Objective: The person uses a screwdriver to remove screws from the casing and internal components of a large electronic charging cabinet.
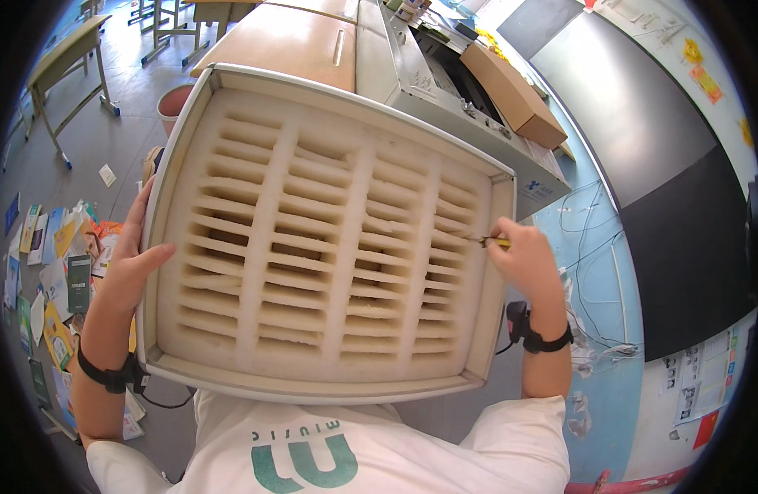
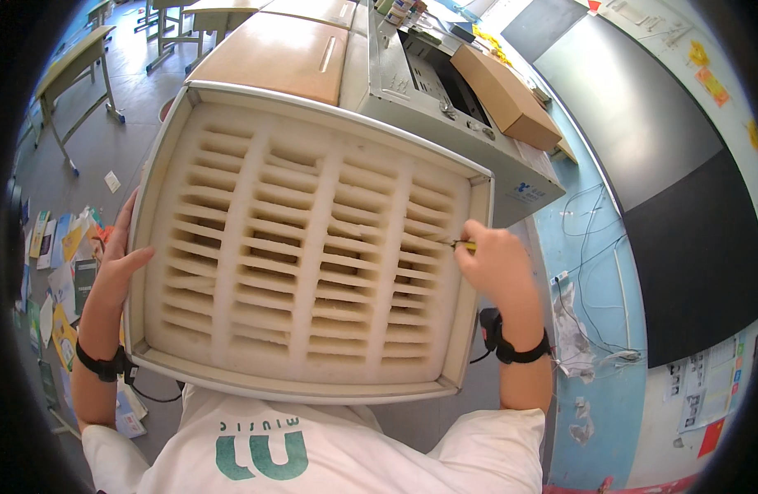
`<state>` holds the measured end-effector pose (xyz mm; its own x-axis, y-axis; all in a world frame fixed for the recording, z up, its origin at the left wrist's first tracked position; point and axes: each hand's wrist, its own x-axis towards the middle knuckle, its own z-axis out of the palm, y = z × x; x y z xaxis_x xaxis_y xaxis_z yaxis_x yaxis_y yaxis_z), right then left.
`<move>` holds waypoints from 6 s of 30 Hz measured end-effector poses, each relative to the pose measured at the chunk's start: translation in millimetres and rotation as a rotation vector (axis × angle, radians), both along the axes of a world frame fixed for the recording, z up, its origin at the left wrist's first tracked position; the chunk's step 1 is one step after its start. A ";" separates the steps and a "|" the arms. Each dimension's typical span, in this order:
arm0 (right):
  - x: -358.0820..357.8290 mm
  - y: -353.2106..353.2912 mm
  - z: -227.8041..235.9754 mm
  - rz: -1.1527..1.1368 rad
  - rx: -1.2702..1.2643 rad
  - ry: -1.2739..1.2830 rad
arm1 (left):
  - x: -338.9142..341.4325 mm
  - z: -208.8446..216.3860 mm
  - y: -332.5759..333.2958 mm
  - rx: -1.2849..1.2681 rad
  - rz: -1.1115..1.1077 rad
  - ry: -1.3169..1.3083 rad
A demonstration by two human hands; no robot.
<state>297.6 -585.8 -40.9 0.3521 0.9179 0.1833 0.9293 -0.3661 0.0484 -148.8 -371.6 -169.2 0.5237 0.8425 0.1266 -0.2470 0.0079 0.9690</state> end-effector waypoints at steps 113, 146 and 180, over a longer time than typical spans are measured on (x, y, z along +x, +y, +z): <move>-43.1 187.7 9.0 0.030 0.019 1.013 | -13.1 119.0 -144.0 1.099 -0.169 -0.360; -23.3 153.0 -25.1 0.063 0.215 1.245 | -19.5 105.5 -112.8 1.259 -0.280 0.043; -27.4 145.6 -26.5 0.196 0.258 1.329 | -22.9 6.5 -32.6 0.379 -0.024 0.454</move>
<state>270.2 -440.2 -67.4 0.2645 0.9642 -0.0161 0.2588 -0.0871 -0.9620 -171.7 -404.2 -162.7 0.6142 0.7694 0.1753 0.1887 -0.3589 0.9141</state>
